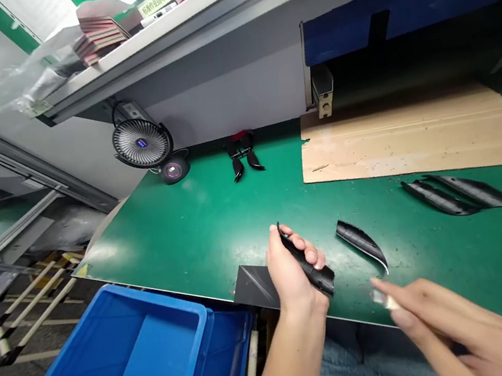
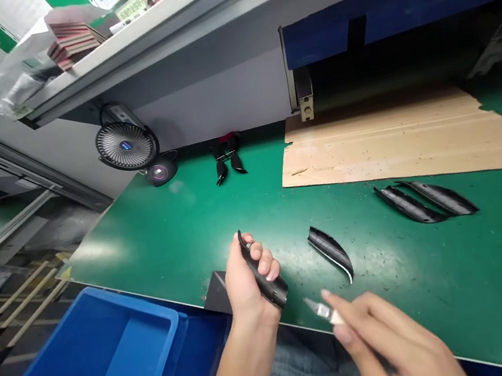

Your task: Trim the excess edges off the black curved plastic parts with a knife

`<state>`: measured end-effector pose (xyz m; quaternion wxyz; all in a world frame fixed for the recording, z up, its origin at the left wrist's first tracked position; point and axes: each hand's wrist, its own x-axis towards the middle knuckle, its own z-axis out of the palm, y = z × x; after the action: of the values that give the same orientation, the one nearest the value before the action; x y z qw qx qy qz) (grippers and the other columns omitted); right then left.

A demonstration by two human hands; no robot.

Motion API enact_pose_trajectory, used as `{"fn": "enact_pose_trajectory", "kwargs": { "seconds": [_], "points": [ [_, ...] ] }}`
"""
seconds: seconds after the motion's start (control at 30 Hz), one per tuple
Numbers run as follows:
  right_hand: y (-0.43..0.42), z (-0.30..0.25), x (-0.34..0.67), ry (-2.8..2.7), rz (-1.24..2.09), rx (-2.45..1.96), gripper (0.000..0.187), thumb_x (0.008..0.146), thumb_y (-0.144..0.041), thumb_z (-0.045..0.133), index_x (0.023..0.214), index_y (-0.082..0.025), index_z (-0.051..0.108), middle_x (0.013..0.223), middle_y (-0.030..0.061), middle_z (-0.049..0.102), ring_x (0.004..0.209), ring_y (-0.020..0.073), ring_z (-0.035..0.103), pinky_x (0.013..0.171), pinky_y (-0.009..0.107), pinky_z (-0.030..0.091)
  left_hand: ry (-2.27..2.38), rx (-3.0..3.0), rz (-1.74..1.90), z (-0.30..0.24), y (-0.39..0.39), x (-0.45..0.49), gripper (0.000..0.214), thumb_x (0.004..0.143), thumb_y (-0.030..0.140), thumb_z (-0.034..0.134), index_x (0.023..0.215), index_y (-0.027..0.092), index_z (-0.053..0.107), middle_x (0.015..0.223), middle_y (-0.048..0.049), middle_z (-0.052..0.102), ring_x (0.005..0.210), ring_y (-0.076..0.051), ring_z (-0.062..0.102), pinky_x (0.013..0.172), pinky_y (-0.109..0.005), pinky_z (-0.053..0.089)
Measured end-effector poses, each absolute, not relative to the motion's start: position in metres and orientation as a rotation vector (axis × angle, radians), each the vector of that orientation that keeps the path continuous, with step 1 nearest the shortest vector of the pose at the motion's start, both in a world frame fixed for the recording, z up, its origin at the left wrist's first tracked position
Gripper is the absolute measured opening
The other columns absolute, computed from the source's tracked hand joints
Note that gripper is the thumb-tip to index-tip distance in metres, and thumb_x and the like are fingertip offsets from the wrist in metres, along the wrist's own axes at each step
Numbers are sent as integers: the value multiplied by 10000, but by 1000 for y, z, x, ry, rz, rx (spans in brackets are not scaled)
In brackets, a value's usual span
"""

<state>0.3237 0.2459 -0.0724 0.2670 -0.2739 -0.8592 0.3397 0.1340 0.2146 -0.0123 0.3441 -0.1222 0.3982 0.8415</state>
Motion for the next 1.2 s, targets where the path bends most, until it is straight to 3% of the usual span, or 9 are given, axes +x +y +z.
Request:
{"fn": "enact_pose_trajectory", "kwargs": {
  "seconds": [0.17,0.3,0.47,0.63,0.83,1.07,1.2],
  "points": [
    [238,-53,292,-2412,1079,-512,291,963,-302,448,1236,-290,549,783,-16,572,672,93,594,619,148,486,1054,-217,2203,-12,210,134,241,919,357,446,739,196,449,496,68,372,320,-56,302,287,-146,258],
    [246,-53,289,-2487,1252,-505,230,972,-336,409,996,-276,630,700,-20,555,609,111,585,555,176,480,1094,-171,2218,-10,207,134,245,918,371,448,749,196,473,484,68,378,313,-58,297,283,-147,264],
    [244,-45,285,-2547,1322,-546,297,968,-376,387,786,-268,596,675,-18,565,590,132,579,560,209,485,1114,-137,2214,-4,202,136,273,909,416,460,747,198,484,468,66,378,303,-59,291,283,-147,261],
    [240,-44,283,-2591,1078,-583,291,955,-361,393,778,-260,602,647,-7,563,504,138,555,502,220,473,1142,-128,2220,-2,198,137,291,909,425,464,737,191,485,468,61,398,308,-58,308,304,-152,284],
    [237,-48,284,-2633,761,-645,228,949,-349,391,924,-309,614,682,-32,564,514,138,583,451,227,443,1164,-106,2243,-1,195,138,294,922,416,443,736,189,469,468,60,404,314,-59,315,323,-157,296],
    [230,-42,277,-2583,271,-651,267,955,-312,373,1010,-256,628,703,-16,592,503,128,580,385,252,352,1179,-146,2253,1,200,135,283,923,394,442,723,194,449,481,57,403,325,-65,314,322,-164,288],
    [220,-41,279,-2503,56,-629,236,926,-246,490,1129,-191,598,708,3,600,560,150,549,545,287,380,1156,-259,2234,0,202,128,239,924,357,446,748,196,457,514,54,426,347,-66,341,332,-163,307]
  ]
}}
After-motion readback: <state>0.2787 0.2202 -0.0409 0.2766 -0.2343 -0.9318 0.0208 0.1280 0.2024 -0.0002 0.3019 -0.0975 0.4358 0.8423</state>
